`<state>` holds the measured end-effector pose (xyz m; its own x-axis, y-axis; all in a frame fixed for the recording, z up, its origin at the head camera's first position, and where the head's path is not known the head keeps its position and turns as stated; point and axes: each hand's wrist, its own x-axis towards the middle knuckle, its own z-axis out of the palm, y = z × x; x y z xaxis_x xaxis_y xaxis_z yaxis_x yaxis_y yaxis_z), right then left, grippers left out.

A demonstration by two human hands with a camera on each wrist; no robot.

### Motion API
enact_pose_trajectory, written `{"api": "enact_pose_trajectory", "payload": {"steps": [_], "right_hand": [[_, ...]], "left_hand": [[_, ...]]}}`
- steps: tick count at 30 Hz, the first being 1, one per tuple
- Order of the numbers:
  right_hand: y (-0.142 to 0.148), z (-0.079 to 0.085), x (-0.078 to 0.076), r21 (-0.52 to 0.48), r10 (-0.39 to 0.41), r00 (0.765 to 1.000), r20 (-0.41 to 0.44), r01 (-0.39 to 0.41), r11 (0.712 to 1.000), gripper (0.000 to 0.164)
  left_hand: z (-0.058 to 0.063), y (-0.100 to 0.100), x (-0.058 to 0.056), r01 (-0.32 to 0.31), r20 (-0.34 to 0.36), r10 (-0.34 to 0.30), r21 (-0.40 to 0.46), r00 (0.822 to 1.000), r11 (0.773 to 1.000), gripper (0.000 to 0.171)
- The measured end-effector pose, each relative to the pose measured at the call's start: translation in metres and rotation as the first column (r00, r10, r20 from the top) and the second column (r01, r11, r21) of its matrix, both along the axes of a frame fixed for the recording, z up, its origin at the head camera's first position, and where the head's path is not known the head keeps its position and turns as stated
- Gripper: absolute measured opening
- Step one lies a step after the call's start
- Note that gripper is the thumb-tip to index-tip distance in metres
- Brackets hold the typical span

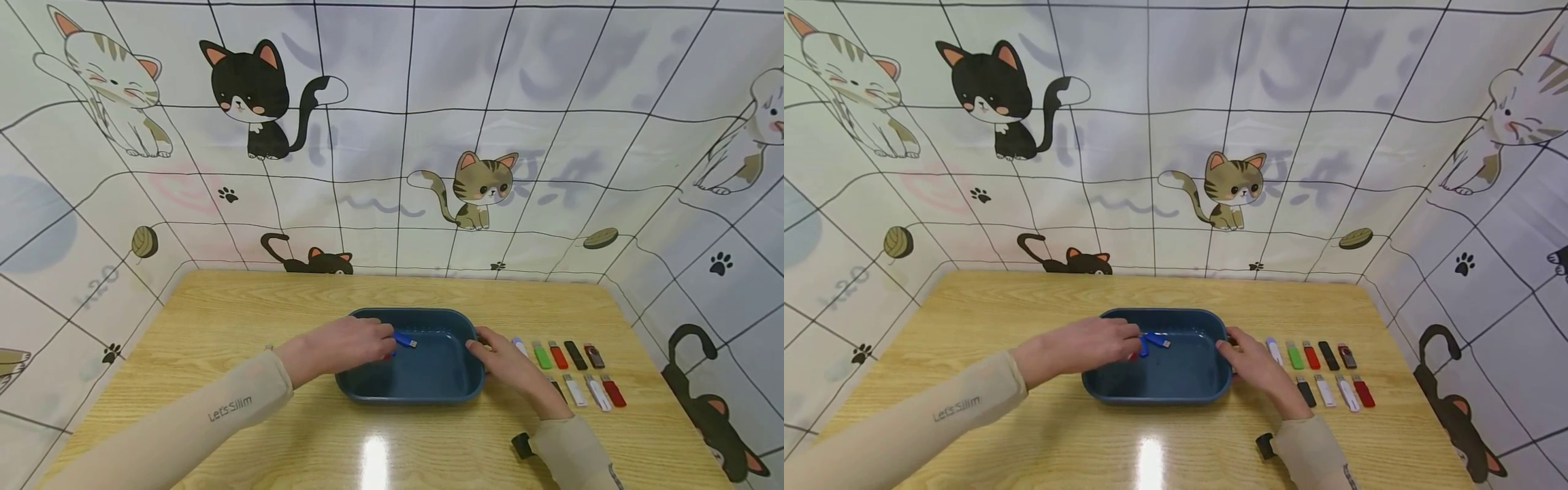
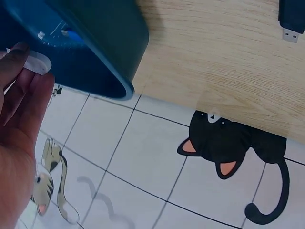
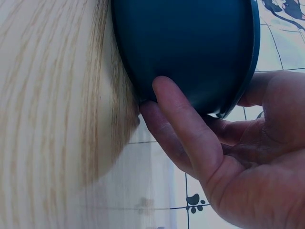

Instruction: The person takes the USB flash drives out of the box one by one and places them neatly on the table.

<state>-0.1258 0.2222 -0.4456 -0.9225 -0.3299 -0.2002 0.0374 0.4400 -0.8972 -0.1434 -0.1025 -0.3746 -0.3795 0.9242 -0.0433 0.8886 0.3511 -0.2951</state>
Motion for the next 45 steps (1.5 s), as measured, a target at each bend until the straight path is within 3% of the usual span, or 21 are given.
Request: {"api": "enact_pose_trajectory", "payload": {"steps": [5,10,15,19,26,31,34,38,45], "right_hand": [[-0.001,0.001,0.001,-0.007,-0.003,1.000,0.009,0.003,1.000,0.054],[-0.001,0.000,0.001,0.000,-0.008,1.000,0.012,0.008,1.000,0.055],[-0.002,-0.001,-0.001,0.005,-0.033,0.999,0.027,0.033,0.999,0.054],[-0.001,-0.002,-0.002,0.025,-0.031,0.999,0.016,0.031,0.999,0.053],[-0.001,-0.002,-0.003,0.020,-0.034,0.999,0.022,0.033,0.999,0.053],[-0.002,-0.002,-0.003,0.022,-0.038,0.999,0.036,0.037,0.999,0.054],[-0.002,-0.001,-0.003,0.030,-0.046,0.998,0.041,0.045,0.999,0.055],[-0.002,-0.001,-0.003,0.040,-0.042,0.998,0.036,0.041,0.998,0.055],[-0.002,-0.001,-0.003,0.031,-0.041,0.998,0.038,0.040,0.999,0.055]], "left_hand": [[0.005,-0.012,0.000,-0.018,-0.001,0.018,0.042,1.000,0.999,0.016],[0.006,-0.027,0.000,-0.029,0.025,0.025,0.167,0.999,0.986,0.014],[0.002,-0.042,0.001,-0.083,0.120,0.048,0.303,0.992,0.949,0.012],[-0.005,-0.055,0.002,-0.172,0.207,0.099,0.376,0.973,0.910,0.013],[-0.014,-0.078,0.008,-0.353,0.325,0.210,0.485,0.922,0.800,0.015],[-0.022,-0.094,0.014,-0.496,0.373,0.338,0.515,0.864,0.700,0.012],[-0.026,-0.102,0.018,-0.550,0.394,0.387,0.542,0.834,0.635,0.011],[-0.030,-0.112,0.021,-0.598,0.419,0.427,0.561,0.801,0.573,0.011],[-0.032,-0.128,0.027,-0.710,0.488,0.517,0.520,0.703,0.474,0.013]]}}
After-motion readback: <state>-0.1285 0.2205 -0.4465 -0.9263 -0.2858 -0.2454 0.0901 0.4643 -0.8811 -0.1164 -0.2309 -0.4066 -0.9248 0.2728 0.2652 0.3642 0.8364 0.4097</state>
